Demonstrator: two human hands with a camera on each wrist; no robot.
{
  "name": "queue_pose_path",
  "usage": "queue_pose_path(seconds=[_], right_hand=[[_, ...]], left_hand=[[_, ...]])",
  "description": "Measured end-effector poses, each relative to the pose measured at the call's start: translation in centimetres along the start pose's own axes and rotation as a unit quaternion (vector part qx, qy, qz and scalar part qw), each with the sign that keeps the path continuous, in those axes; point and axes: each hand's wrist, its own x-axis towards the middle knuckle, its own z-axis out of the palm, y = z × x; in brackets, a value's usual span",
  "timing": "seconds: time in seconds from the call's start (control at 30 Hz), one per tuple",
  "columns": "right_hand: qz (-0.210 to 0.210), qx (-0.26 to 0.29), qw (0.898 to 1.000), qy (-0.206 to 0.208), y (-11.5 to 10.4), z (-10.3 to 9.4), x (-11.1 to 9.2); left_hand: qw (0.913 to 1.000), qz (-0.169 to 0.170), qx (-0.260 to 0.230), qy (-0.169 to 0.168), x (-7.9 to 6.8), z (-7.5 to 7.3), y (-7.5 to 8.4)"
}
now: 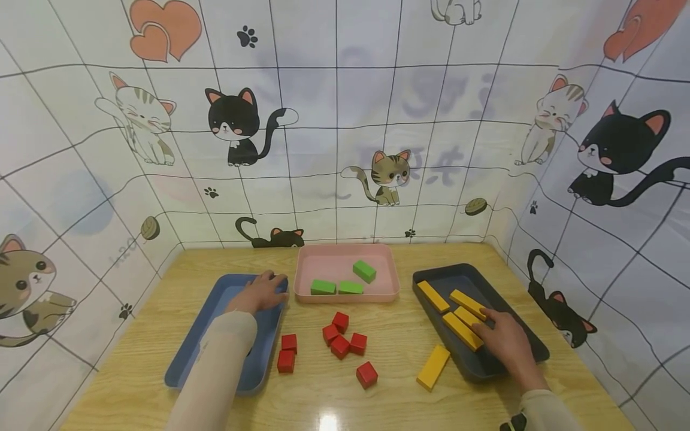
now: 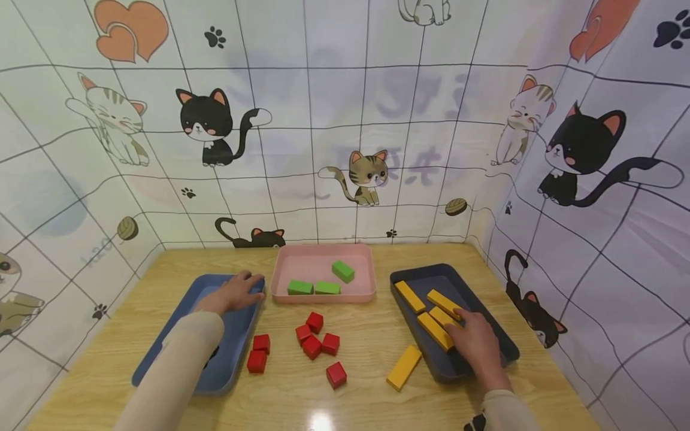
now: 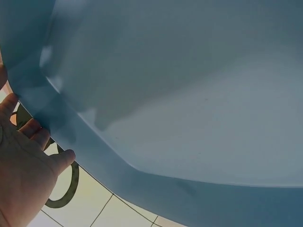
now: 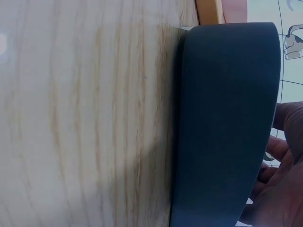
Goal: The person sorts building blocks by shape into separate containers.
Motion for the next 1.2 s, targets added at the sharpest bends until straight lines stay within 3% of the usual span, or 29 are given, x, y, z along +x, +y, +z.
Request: queue_pose_path(seconds=[0.43,0.77,0.93,1.2], right_hand=[[-0.049,-0.024,0.998,0.012,1.5,-0.9,0.1],[-0.073,-0.025,0.997,0.015,2.6,-2.1,-0.2],[-0.082,-0.034,0.996,0.017,3.9,-3.1,-0.4],[-0.071,-0.055,0.996,0.002,5.7,-4.3,-0.9]], left_hand=[[0.9999,0.003,-0.001,0.013,-0.3,-0.5,0.2],[0.9989,0.004,0.007,0.046,-1.0,0.1,0.4],[0.9971,0.016,0.014,0.073,-1.1,0.5,2.3],[0.9941,0.05,-0.019,0.094,-0.7,1.4,7.6]])
